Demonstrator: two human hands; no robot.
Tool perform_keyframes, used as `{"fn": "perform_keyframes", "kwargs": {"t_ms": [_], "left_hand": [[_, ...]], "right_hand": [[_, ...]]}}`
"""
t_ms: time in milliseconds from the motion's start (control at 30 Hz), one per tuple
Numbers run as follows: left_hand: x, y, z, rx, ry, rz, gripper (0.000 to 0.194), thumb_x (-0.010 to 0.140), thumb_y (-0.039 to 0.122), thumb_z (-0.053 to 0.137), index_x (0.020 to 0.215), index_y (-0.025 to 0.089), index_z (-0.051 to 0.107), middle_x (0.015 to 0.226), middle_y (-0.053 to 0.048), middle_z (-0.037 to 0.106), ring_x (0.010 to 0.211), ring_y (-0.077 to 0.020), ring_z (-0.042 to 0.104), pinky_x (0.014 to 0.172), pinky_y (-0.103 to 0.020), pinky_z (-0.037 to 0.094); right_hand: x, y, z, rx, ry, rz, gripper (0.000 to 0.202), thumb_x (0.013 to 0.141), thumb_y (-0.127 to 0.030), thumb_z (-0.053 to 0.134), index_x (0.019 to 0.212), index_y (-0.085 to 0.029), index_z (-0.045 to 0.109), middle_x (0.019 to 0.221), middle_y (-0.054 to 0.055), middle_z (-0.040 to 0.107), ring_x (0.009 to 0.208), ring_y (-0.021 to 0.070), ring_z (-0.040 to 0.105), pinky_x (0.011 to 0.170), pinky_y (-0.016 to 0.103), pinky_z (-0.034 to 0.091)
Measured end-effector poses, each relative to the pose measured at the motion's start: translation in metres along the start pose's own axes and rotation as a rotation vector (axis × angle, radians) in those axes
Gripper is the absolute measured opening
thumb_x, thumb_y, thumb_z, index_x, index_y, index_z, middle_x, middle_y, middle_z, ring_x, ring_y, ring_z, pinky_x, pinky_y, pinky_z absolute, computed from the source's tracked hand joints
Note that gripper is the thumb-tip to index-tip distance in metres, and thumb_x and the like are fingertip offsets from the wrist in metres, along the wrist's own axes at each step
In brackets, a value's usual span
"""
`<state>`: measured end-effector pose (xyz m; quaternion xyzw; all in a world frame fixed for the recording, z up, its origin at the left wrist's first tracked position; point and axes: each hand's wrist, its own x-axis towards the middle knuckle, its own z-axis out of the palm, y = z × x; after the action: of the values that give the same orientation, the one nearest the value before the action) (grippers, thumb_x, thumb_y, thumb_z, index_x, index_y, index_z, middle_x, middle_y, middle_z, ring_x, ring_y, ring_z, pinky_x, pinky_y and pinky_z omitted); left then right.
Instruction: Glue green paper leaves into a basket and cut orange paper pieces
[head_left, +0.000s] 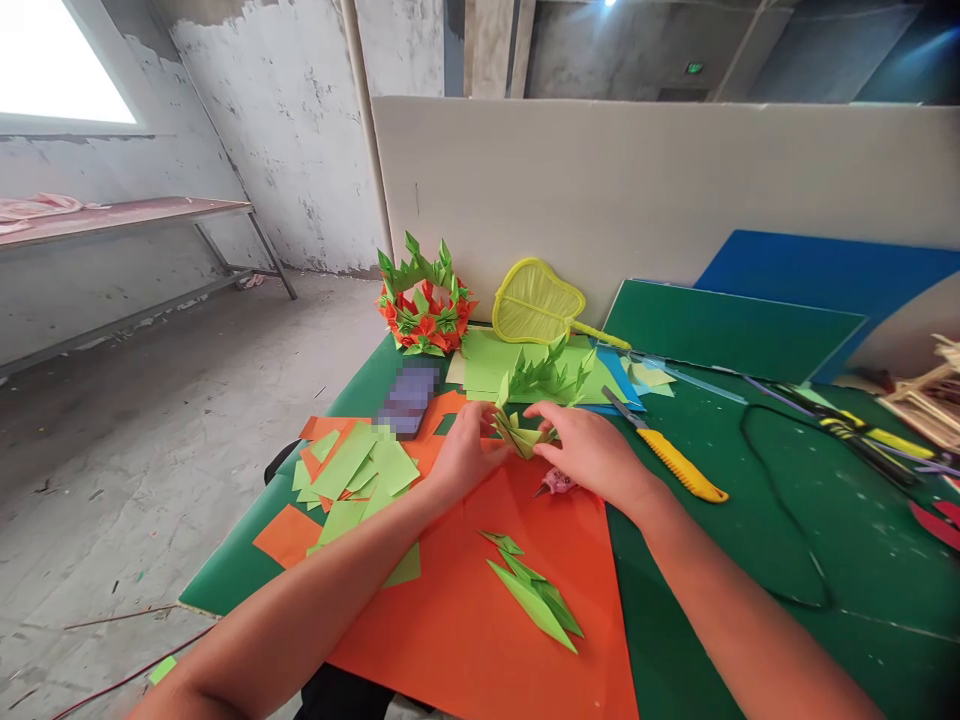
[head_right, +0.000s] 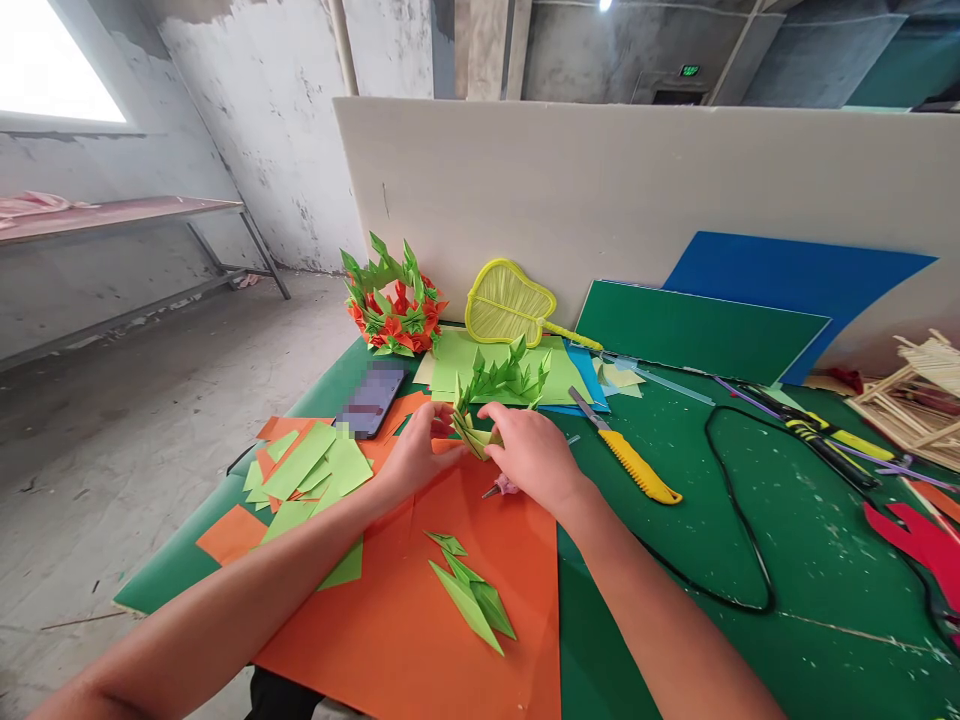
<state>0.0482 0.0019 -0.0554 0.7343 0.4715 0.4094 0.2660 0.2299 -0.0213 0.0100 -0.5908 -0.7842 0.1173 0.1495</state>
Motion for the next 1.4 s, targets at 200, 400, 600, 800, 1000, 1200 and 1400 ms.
{"fn": "perform_keyframes", "kwargs": {"t_ms": [200, 400, 600, 800, 1000, 1200, 1400], "left_hand": [[-0.002, -0.007, 0.001, -0.030, 0.060, 0.013, 0.055, 0.069, 0.018, 0.069, 0.115, 0.021, 0.039, 0.112, -0.007, 0.047, 0.093, -0.0160, 0.059, 0.080, -0.031, 0.051], [0.001, -0.007, -0.012, 0.048, 0.127, -0.006, 0.030, 0.071, 0.012, 0.057, 0.099, 0.019, 0.049, 0.095, -0.003, 0.052, 0.083, -0.0142, 0.056, 0.072, -0.028, 0.048], [-0.005, 0.018, -0.037, -0.100, -0.375, 0.137, 0.011, 0.075, 0.013, 0.056, 0.083, 0.019, 0.060, 0.080, 0.000, 0.060, 0.068, -0.0106, 0.054, 0.059, -0.021, 0.043], [-0.017, 0.037, -0.037, -0.154, -0.887, 0.316, 0.023, 0.071, 0.030, 0.076, 0.092, 0.025, 0.071, 0.091, -0.005, 0.065, 0.086, -0.0196, 0.061, 0.076, -0.027, 0.046], [-0.026, 0.037, -0.023, -0.200, -0.959, 0.386, 0.014, 0.074, 0.036, 0.074, 0.083, 0.026, 0.073, 0.081, -0.006, 0.064, 0.081, -0.0211, 0.061, 0.075, -0.028, 0.046], [-0.028, 0.038, -0.026, -0.263, -0.947, 0.347, 0.004, 0.075, 0.023, 0.068, 0.078, 0.023, 0.072, 0.078, -0.006, 0.064, 0.071, -0.0168, 0.058, 0.068, -0.027, 0.047], [-0.012, 0.035, -0.037, -0.575, -0.687, -0.025, 0.023, 0.078, 0.036, 0.068, 0.090, 0.019, 0.059, 0.078, -0.002, 0.059, 0.069, -0.0119, 0.058, 0.064, -0.025, 0.048]], "right_hand": [[0.000, -0.010, 0.005, 0.155, 0.032, 0.002, 0.040, 0.081, -0.016, 0.049, 0.119, -0.029, 0.052, 0.088, -0.002, 0.071, 0.072, 0.0148, 0.062, 0.055, 0.024, 0.036], [-0.004, 0.000, -0.011, 0.126, 0.142, 0.038, 0.027, 0.081, -0.023, 0.053, 0.107, -0.026, 0.055, 0.093, 0.001, 0.070, 0.064, 0.0133, 0.060, 0.055, 0.025, 0.038], [-0.027, 0.046, -0.023, -0.036, -0.004, 0.198, 0.027, 0.079, -0.049, 0.056, 0.069, -0.024, 0.057, 0.068, 0.000, 0.065, 0.059, 0.0164, 0.058, 0.046, 0.026, 0.030], [-0.064, 0.082, 0.002, 0.054, -0.159, 0.263, 0.042, 0.073, -0.063, 0.059, 0.090, -0.024, 0.060, 0.083, 0.002, 0.067, 0.060, 0.0168, 0.061, 0.047, 0.025, 0.036], [-0.069, 0.084, 0.013, 0.030, -0.135, 0.275, 0.050, 0.071, -0.061, 0.062, 0.103, -0.023, 0.060, 0.102, 0.006, 0.066, 0.074, 0.0203, 0.062, 0.054, 0.027, 0.041], [-0.066, 0.088, 0.014, 0.054, -0.030, 0.319, 0.041, 0.073, -0.049, 0.061, 0.103, -0.021, 0.063, 0.105, 0.008, 0.066, 0.078, 0.0205, 0.063, 0.057, 0.027, 0.042], [-0.068, 0.095, 0.000, 0.121, -0.008, 0.369, 0.037, 0.076, -0.053, 0.056, 0.098, -0.024, 0.060, 0.082, 0.003, 0.066, 0.060, 0.0173, 0.057, 0.049, 0.026, 0.037]]}}
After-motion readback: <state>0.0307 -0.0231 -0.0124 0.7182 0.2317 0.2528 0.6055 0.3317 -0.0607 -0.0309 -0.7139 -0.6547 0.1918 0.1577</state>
